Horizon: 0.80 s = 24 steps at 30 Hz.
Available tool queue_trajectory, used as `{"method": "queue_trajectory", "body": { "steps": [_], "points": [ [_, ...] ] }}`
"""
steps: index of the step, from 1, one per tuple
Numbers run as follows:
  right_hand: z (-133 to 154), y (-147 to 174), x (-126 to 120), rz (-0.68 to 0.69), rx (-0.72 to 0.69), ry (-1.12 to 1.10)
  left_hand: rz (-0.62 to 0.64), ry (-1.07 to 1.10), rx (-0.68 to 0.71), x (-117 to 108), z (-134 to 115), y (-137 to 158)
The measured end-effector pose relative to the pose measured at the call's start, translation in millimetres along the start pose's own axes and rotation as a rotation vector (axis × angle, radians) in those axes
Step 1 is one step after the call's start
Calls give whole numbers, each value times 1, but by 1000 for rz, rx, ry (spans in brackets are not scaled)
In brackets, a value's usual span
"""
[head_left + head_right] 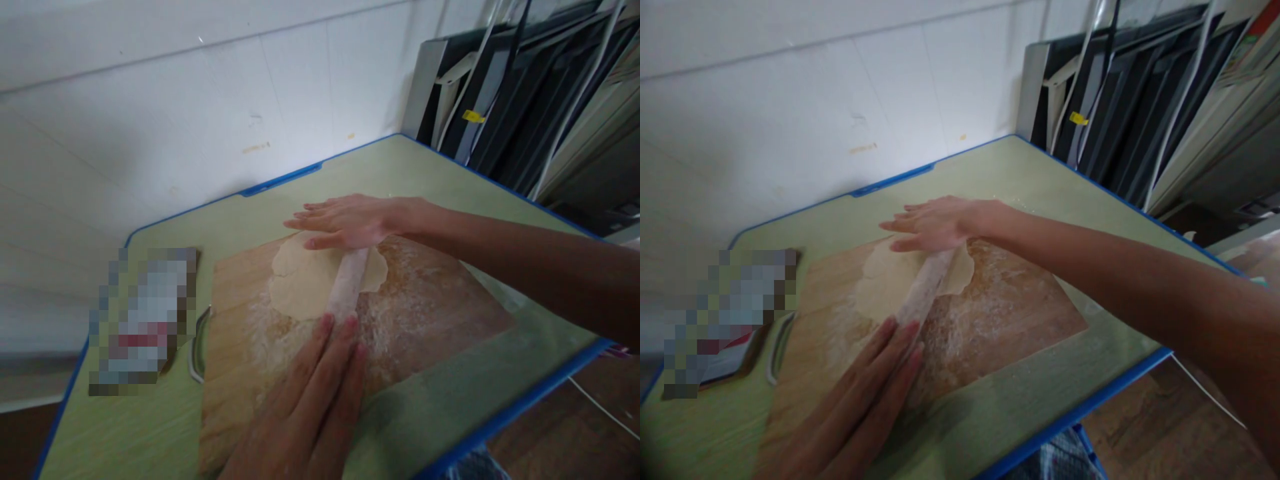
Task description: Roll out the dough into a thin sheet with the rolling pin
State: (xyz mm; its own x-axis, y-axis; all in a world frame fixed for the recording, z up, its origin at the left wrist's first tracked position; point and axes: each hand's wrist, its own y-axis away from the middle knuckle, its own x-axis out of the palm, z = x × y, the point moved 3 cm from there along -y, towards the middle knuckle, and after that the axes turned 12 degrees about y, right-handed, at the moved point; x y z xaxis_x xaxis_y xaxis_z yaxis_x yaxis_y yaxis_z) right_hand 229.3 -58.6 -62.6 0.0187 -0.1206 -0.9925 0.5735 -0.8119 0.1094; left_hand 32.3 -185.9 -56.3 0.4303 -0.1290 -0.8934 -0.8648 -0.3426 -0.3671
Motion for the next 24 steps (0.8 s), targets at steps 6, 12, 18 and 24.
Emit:
{"method": "queue_trajectory", "body": {
  "steps": [6,12,18,24],
  "points": [
    [-1,19,3,-11,-7,18,138,-134,249,15,-17,-8],
    [2,29,1,63,42,48,99,-138,218,20,-29,-18],
    [-1,40,4,-25,12,4,48,-84,166,25,-42,-26],
    [-1,51,6,-108,-22,25,-36,-67,165,43,-59,-36]
  ]
}}
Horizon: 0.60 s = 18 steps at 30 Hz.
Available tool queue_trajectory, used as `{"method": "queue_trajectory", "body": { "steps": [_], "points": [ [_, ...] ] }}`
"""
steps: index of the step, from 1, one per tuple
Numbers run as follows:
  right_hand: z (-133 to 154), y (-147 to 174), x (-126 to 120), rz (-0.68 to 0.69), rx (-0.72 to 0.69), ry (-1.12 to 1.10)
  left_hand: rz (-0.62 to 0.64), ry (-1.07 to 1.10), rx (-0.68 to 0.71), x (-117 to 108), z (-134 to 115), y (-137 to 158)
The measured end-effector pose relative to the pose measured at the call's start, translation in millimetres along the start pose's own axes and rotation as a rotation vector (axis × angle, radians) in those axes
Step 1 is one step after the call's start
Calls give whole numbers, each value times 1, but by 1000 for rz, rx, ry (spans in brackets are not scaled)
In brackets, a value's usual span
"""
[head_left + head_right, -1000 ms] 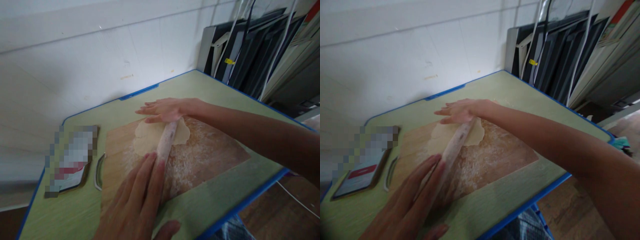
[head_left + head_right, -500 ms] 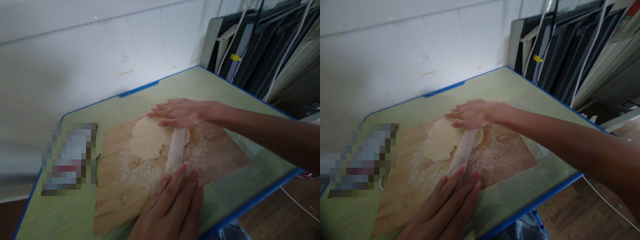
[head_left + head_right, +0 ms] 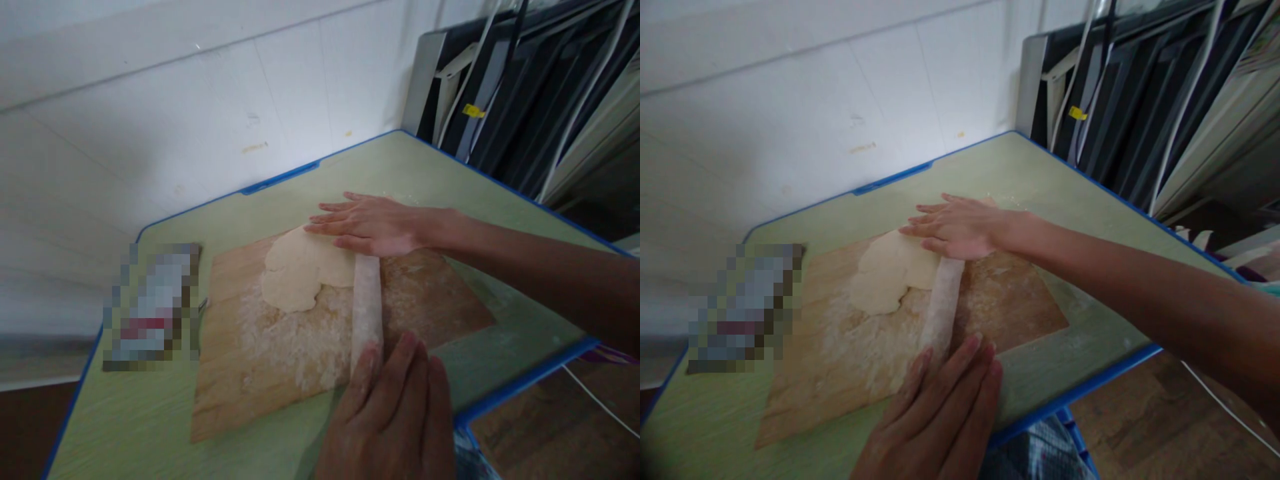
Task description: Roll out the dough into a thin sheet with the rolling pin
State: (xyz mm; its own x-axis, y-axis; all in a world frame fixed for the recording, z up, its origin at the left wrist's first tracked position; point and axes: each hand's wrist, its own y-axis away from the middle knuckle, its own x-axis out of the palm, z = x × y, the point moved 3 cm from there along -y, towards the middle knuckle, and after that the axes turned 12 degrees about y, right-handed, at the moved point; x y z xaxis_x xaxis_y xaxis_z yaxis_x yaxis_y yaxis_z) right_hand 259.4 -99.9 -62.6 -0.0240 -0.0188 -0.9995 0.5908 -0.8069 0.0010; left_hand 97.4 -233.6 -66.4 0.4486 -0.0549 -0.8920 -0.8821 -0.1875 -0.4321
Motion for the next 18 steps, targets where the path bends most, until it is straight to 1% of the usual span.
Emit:
{"method": "queue_trajectory", "body": {
  "steps": [3,7,10,14,18],
  "points": [
    [-1,7,0,-43,-3,16,-95,43,-39,13,-11,-8],
    [-7,19,4,-101,-24,26,-268,120,-149,29,-25,-22],
    [-11,30,6,-132,-1,-11,-335,129,-143,39,-34,-31],
    [-15,43,10,-174,35,-72,-327,175,-156,43,-38,-40],
    [-14,41,12,-186,57,-104,-356,185,-152,37,-34,-39]
  ]
}}
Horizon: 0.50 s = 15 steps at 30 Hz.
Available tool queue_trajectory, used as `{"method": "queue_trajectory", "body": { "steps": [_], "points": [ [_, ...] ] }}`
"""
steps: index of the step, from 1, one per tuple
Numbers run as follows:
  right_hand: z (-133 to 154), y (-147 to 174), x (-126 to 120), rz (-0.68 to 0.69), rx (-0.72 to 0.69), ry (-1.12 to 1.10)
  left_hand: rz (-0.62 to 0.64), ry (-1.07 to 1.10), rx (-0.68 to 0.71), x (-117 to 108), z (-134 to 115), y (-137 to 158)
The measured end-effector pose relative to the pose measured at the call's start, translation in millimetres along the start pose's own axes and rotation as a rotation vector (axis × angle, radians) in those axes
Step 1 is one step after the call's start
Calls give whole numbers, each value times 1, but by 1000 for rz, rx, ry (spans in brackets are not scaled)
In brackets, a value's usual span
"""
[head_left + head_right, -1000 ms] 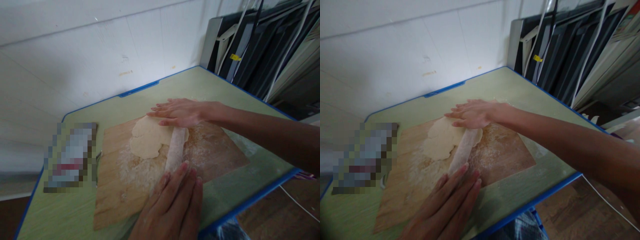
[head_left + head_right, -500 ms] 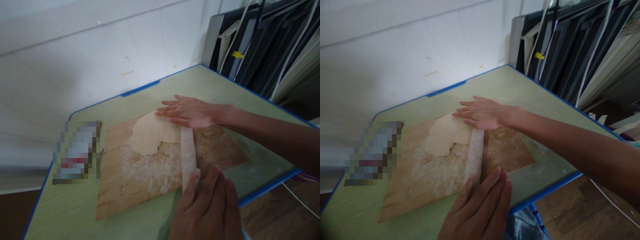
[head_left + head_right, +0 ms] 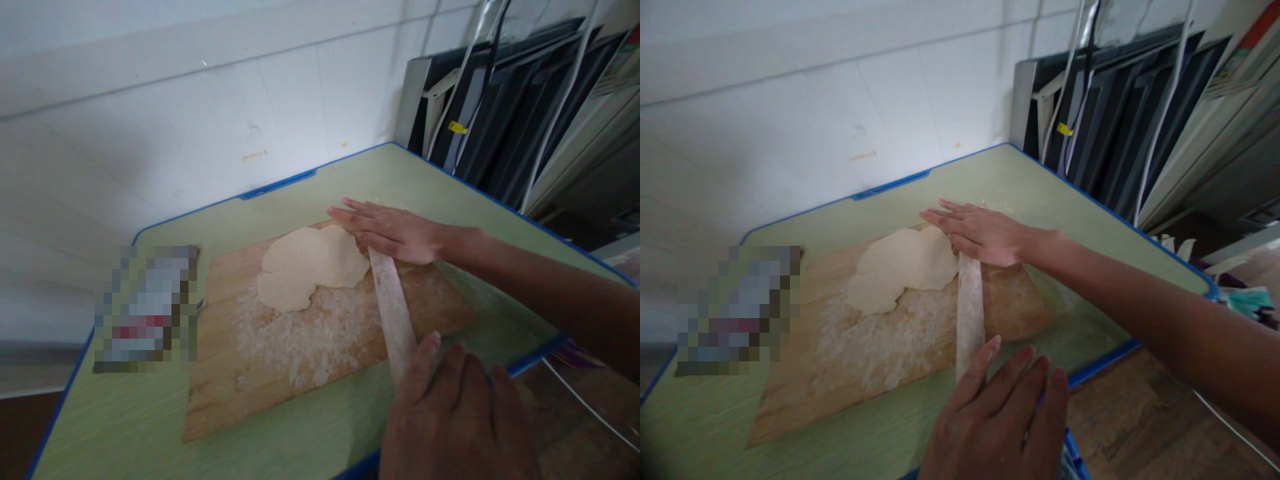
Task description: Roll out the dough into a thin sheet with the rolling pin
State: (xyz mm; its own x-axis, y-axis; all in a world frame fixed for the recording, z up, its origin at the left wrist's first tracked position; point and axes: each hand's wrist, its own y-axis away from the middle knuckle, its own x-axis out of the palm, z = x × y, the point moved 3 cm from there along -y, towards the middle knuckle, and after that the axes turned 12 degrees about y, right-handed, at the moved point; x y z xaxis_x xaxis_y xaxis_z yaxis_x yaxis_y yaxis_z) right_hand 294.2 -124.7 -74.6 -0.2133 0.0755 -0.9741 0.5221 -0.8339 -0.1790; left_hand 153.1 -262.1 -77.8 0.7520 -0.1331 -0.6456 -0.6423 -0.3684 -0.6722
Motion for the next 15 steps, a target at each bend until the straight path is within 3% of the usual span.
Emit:
{"method": "queue_trajectory", "body": {
  "steps": [7,12,15],
  "points": [
    [24,-44,-3,48,-79,32,13,-31,-51,-19,12,19],
    [67,-92,-4,86,-273,155,86,-101,4,-29,15,38],
    [91,-112,-1,138,-359,166,41,-103,-26,-30,14,43]
  ]
}}
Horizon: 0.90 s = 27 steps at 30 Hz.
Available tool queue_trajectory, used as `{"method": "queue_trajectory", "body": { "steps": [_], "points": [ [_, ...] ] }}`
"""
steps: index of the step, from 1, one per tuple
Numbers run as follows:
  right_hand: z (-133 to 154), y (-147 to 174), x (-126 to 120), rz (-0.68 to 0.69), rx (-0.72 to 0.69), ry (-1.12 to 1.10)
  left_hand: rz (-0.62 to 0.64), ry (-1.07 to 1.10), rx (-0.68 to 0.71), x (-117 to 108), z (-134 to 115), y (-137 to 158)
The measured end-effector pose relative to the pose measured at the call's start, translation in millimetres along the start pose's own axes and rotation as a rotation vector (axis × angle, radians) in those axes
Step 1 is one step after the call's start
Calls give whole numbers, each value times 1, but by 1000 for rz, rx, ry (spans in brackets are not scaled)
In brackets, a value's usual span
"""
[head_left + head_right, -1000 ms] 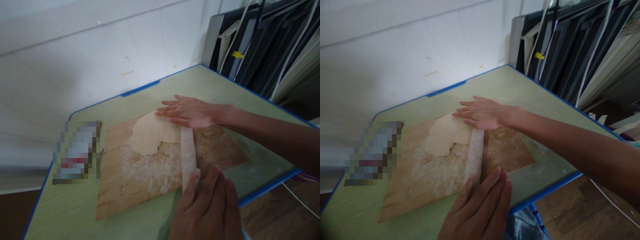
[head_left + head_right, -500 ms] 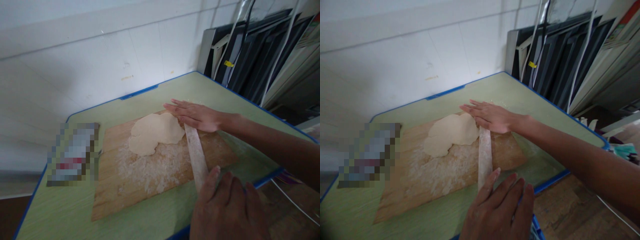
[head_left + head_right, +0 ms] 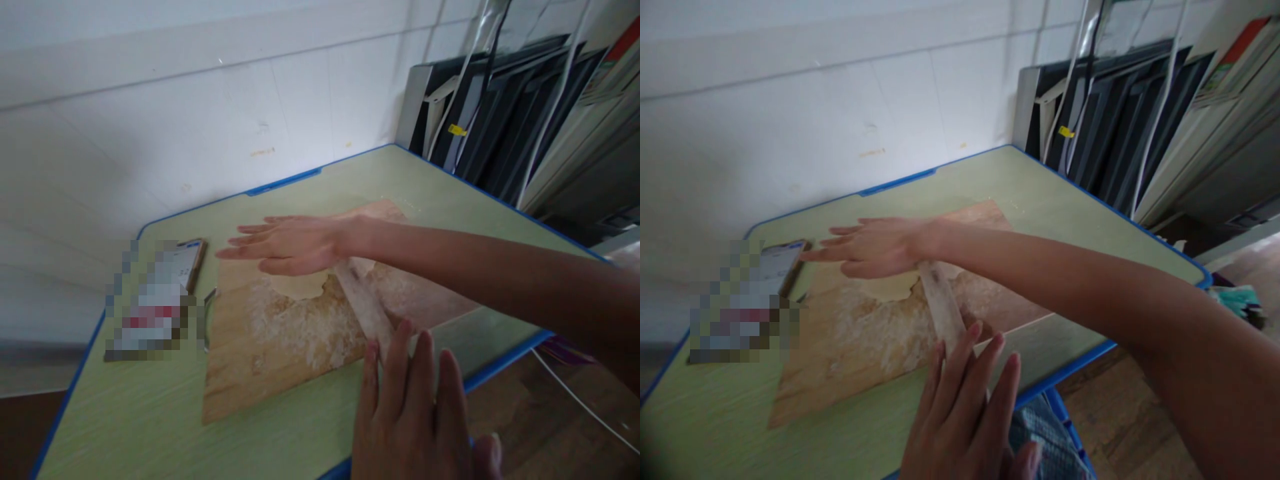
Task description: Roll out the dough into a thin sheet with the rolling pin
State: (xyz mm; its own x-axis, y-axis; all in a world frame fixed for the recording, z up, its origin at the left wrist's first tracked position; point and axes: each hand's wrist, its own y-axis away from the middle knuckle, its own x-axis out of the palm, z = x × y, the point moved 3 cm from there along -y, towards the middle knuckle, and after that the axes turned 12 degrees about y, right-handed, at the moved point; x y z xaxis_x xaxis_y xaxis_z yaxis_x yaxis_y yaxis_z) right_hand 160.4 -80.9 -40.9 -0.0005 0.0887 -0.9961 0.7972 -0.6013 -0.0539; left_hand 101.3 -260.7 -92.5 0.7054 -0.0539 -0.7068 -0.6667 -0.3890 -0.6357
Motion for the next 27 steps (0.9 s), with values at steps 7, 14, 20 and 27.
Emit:
{"method": "queue_trajectory", "body": {
  "steps": [7,14,20,27],
  "points": [
    [0,0,7,28,-31,-10,-192,62,-158,16,-11,-11],
    [-27,38,13,121,142,2,-202,135,-105,27,-18,-31],
    [-42,63,15,127,163,-15,-174,105,-207,29,-29,-52],
    [-61,105,25,72,236,-71,-154,141,-124,35,-36,-57]
  ]
}}
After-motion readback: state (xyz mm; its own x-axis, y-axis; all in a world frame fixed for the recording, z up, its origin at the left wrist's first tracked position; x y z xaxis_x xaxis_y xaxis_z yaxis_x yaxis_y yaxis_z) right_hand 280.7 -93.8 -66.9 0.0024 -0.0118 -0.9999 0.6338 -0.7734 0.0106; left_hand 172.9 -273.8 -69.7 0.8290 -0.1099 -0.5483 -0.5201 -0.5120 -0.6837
